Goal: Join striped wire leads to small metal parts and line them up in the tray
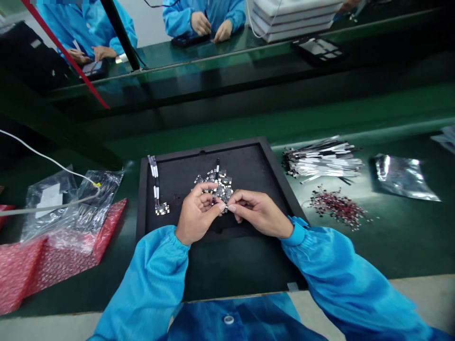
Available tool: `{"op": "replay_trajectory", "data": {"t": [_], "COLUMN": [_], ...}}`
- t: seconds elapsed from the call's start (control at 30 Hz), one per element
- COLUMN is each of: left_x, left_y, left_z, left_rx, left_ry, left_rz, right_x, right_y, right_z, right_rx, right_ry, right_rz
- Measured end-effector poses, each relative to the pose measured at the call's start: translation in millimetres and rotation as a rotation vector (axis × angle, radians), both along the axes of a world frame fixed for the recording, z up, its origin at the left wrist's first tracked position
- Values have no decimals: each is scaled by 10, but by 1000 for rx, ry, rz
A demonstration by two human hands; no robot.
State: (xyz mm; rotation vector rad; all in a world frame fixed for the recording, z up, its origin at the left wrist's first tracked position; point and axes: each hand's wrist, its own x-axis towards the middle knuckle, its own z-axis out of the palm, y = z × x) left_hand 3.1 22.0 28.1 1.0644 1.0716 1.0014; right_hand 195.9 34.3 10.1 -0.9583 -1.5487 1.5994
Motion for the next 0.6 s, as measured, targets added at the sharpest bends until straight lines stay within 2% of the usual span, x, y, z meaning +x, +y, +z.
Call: {"op": "replay_trajectory", "data": {"t": [0.4,0.6], "left_x": [4,9], "left_y": [4,1], "left_z": [22,21], "left_rx": [-14,-17], "left_ry": [-3,-9], "left_rz": [2,1], "right_x": [-19,-9], "right_y": [20,17], "right_z": [50,17], "right_rx": [-74,-80], "right_ry": [15,20], "right_rz": [-13,-21]}}
